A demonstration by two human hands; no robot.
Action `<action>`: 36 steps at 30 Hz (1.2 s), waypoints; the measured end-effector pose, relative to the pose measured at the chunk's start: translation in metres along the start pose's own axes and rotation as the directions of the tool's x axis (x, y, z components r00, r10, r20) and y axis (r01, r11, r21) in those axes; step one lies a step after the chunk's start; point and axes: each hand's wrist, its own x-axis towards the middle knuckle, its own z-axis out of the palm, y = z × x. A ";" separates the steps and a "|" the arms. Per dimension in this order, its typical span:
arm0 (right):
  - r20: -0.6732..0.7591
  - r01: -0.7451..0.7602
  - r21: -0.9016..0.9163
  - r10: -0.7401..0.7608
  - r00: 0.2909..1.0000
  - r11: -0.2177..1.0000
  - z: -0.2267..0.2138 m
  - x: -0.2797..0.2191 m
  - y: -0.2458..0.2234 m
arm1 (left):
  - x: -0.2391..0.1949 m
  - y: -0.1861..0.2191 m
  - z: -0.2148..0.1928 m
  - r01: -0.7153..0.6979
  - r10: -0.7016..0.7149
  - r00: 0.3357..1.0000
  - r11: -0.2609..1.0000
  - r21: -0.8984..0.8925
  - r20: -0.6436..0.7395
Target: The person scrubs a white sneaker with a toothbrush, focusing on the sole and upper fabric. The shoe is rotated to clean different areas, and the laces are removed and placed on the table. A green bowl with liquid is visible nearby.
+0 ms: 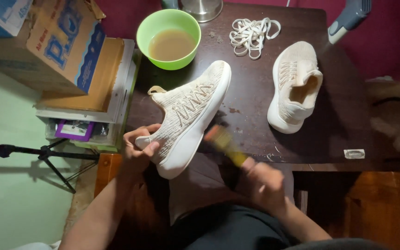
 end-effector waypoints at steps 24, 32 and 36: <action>0.371 0.106 0.219 -0.184 0.910 0.970 -0.002 -0.003 -0.007 | -0.002 0.030 0.015 0.002 -0.015 0.993 0.994 0.112 0.119; 0.432 0.066 0.284 -0.189 0.882 0.957 -0.006 -0.016 -0.037 | -0.007 0.042 0.023 0.002 -0.015 0.995 0.992 0.125 0.103; 0.172 -0.284 0.104 0.264 0.949 0.953 -0.008 0.010 -0.016 | -0.008 0.043 0.022 -0.053 0.019 0.984 0.981 0.188 0.177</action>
